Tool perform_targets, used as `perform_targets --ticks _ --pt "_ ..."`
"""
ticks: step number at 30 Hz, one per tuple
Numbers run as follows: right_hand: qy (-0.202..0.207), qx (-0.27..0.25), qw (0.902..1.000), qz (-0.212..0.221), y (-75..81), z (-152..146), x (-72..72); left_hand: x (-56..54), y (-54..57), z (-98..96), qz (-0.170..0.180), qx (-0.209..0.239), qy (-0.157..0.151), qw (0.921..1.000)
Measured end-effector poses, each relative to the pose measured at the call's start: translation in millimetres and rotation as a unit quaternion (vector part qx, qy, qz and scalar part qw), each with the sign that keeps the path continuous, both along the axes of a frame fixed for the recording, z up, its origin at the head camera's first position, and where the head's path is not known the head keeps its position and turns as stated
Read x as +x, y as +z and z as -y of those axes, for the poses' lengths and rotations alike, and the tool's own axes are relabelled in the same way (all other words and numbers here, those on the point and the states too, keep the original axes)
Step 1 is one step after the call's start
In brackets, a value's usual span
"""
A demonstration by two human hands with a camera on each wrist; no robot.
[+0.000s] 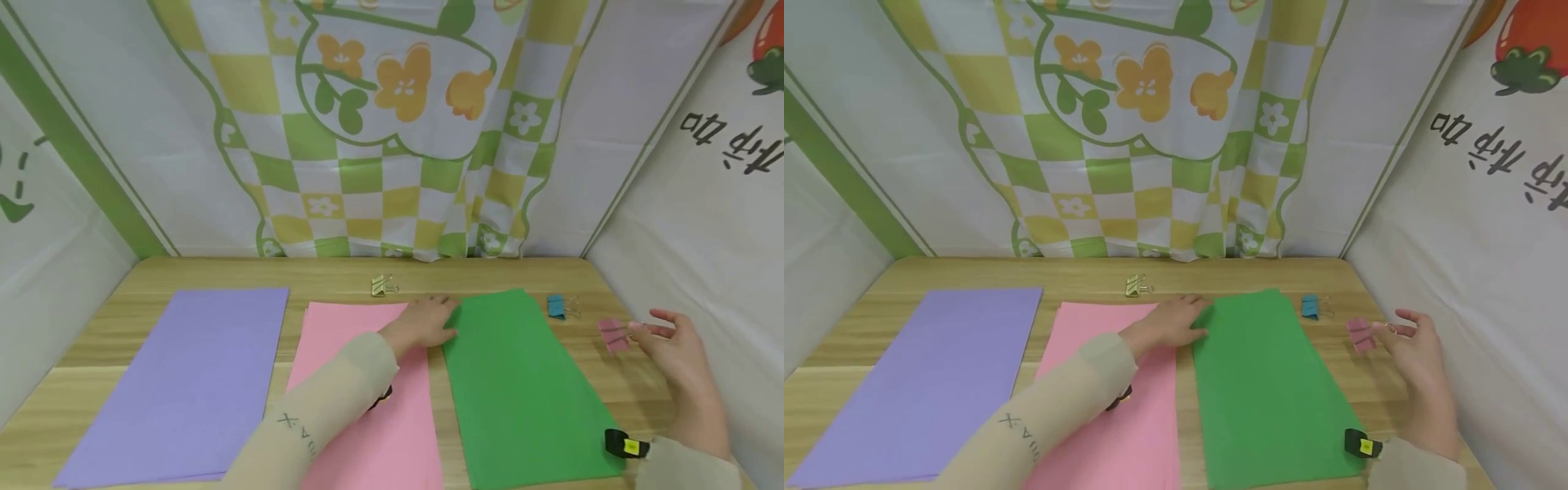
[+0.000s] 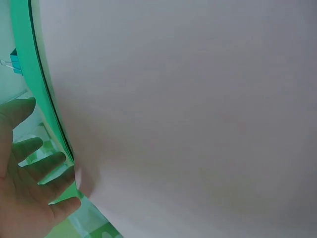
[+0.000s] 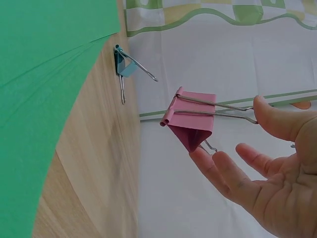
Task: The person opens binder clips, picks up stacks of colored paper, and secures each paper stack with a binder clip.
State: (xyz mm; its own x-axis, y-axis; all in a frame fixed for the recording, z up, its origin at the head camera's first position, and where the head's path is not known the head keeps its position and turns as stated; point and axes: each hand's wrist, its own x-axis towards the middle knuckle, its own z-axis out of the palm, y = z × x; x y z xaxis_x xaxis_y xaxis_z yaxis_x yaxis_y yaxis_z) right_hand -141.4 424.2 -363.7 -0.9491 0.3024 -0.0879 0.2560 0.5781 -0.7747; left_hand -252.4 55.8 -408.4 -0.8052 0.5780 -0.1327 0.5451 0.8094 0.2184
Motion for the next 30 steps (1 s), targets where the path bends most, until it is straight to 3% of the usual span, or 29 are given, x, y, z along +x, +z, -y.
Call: perform_targets --ticks 7,17,30 --pt "-0.005 0.014 0.9996 0.022 -0.6 0.2 -0.4 0.2 -6.6 -4.9 -0.007 -0.007 0.015 0.9998" --pt "-0.014 0.007 0.9994 0.029 4.3 2.6 -2.6 0.4 -0.7 -12.3 -0.019 -0.032 0.025 0.999" --pt "-0.013 0.01 0.9994 0.03 0.5 0.7 -5.5 0.7 7.0 -17.3 0.023 -0.028 0.041 0.9985"
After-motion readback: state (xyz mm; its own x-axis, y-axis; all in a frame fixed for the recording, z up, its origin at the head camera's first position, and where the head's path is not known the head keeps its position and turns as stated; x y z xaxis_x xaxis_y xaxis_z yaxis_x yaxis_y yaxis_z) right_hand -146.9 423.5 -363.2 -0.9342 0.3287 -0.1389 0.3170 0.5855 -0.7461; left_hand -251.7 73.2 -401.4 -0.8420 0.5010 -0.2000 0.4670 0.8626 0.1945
